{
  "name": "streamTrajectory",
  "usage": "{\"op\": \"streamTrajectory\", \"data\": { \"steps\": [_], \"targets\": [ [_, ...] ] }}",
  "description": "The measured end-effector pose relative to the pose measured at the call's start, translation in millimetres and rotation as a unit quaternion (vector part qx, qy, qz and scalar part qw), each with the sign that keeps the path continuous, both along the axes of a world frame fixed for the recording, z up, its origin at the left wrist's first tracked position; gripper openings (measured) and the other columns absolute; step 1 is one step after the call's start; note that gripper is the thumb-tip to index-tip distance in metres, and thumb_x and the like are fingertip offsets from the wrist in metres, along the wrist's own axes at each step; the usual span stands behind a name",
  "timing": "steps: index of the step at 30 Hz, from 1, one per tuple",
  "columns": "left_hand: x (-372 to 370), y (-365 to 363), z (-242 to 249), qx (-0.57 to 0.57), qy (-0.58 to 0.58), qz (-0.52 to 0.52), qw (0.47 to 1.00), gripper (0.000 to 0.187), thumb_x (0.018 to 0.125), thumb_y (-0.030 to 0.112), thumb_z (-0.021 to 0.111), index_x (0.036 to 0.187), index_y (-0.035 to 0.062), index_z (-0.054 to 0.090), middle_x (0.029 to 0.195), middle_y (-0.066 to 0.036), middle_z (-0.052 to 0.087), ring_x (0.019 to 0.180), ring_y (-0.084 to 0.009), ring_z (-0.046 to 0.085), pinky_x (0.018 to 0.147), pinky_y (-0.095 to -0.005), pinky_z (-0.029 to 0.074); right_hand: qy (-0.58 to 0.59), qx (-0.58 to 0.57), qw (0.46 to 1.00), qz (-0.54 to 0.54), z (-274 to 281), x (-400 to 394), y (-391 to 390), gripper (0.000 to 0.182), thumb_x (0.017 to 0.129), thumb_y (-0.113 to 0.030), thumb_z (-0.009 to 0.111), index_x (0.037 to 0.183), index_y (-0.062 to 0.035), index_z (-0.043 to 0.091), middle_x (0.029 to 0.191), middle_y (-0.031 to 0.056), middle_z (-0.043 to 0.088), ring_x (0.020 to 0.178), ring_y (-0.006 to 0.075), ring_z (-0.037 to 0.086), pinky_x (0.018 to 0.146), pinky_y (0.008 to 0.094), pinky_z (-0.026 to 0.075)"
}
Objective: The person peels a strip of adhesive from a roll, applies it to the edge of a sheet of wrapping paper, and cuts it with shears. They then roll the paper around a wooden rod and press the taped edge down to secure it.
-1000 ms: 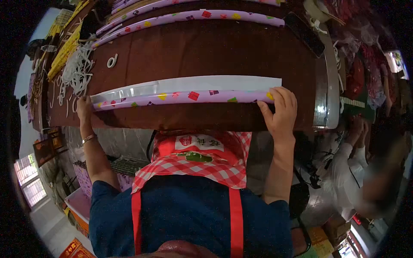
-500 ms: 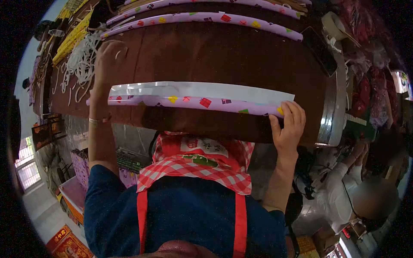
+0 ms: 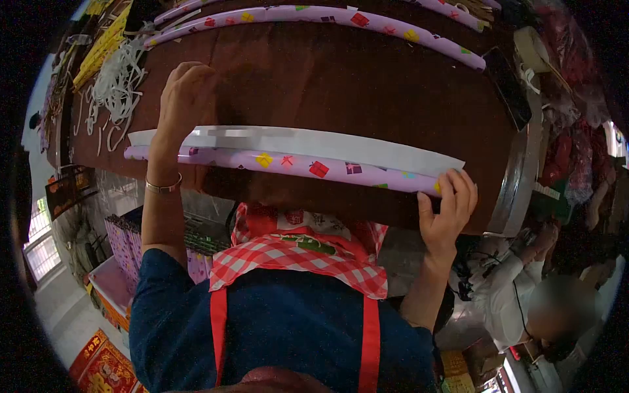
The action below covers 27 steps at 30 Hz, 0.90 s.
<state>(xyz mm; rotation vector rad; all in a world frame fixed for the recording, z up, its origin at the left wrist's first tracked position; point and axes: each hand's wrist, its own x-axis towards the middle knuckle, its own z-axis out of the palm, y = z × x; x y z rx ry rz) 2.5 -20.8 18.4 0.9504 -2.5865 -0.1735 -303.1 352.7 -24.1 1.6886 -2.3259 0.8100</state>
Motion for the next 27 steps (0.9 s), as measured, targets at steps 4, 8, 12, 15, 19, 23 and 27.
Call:
{"op": "streamTrajectory", "data": {
  "steps": [4, 8, 12, 15, 19, 23, 27],
  "targets": [
    [13, -12, -4, -0.027, 0.004, 0.024, 0.999, 0.013, 0.085, 0.015, 0.068, 0.095, 0.0070, 0.070, 0.100, -0.010, 0.066, 0.095, -0.0329, 0.062, 0.083, -0.0401, 0.049, 0.020, 0.026, 0.999, 0.011, -1, 5, -3, 0.038, 0.090, -0.030, 0.066, 0.117, -0.0039, 0.061, 0.125, 0.0149, 0.058, 0.122, 0.0377, 0.050, 0.109, 0.0567, 0.028],
    [44, -39, -9, -0.003, 0.023, 0.123, 0.992, 0.014, 0.086, 0.018, 0.068, 0.094, 0.0071, 0.071, 0.099, -0.010, 0.066, 0.095, -0.0315, 0.062, 0.080, -0.0397, 0.050, 0.027, 0.036, 0.999, 0.014, 1, 13, -9, 0.038, 0.091, -0.033, 0.064, 0.117, -0.0059, 0.061, 0.126, 0.0123, 0.058, 0.124, 0.0355, 0.049, 0.113, 0.0572, 0.022],
    [76, -77, -2, 0.000, 0.012, 0.183, 0.983, 0.019, 0.089, 0.021, 0.065, 0.098, 0.0056, 0.071, 0.098, -0.013, 0.067, 0.092, -0.0306, 0.065, 0.081, -0.0376, 0.051, 0.059, 0.054, 0.997, -0.007, 2, 13, -7, 0.036, 0.092, -0.034, 0.063, 0.115, -0.0064, 0.063, 0.125, 0.0107, 0.059, 0.126, 0.0342, 0.048, 0.115, 0.0579, 0.018],
    [73, -92, 3, -0.020, -0.003, 0.218, 0.976, 0.021, 0.090, 0.019, 0.064, 0.103, 0.0043, 0.071, 0.096, -0.014, 0.069, 0.090, -0.0287, 0.068, 0.081, -0.0361, 0.052, 0.043, 0.058, 0.997, 0.001, 1, 12, -6, 0.036, 0.092, -0.034, 0.064, 0.115, -0.0062, 0.063, 0.124, 0.0107, 0.059, 0.126, 0.0337, 0.048, 0.115, 0.0586, 0.017],
    [56, -124, 10, -0.050, -0.005, 0.209, 0.977, 0.022, 0.090, 0.023, 0.063, 0.102, 0.0071, 0.072, 0.099, -0.013, 0.069, 0.093, -0.0306, 0.066, 0.083, -0.0380, 0.051, 0.050, 0.053, 0.997, 0.000, -1, 13, -6, 0.036, 0.093, -0.035, 0.063, 0.114, -0.0057, 0.064, 0.124, 0.0108, 0.059, 0.126, 0.0337, 0.048, 0.114, 0.0590, 0.017],
    [35, -157, 11, -0.100, -0.003, 0.156, 0.983, 0.021, 0.088, 0.025, 0.061, 0.101, 0.0121, 0.073, 0.102, -0.013, 0.068, 0.097, -0.0336, 0.065, 0.085, -0.0419, 0.051, 0.045, 0.052, 0.998, -0.004, -2, 14, -4, 0.037, 0.094, -0.037, 0.061, 0.113, -0.0055, 0.064, 0.124, 0.0110, 0.059, 0.126, 0.0340, 0.048, 0.114, 0.0593, 0.018],
    [9, -185, 10, -0.127, -0.093, 0.178, 0.971, 0.025, 0.091, 0.030, 0.053, 0.104, 0.0204, 0.072, 0.108, -0.010, 0.067, 0.103, -0.0333, 0.064, 0.086, -0.0451, 0.053, 0.046, 0.060, 0.997, -0.003, -1, 15, -5, 0.037, 0.094, -0.038, 0.061, 0.112, -0.0052, 0.063, 0.123, 0.0117, 0.059, 0.125, 0.0350, 0.048, 0.114, 0.0610, 0.018]
  ]
}}
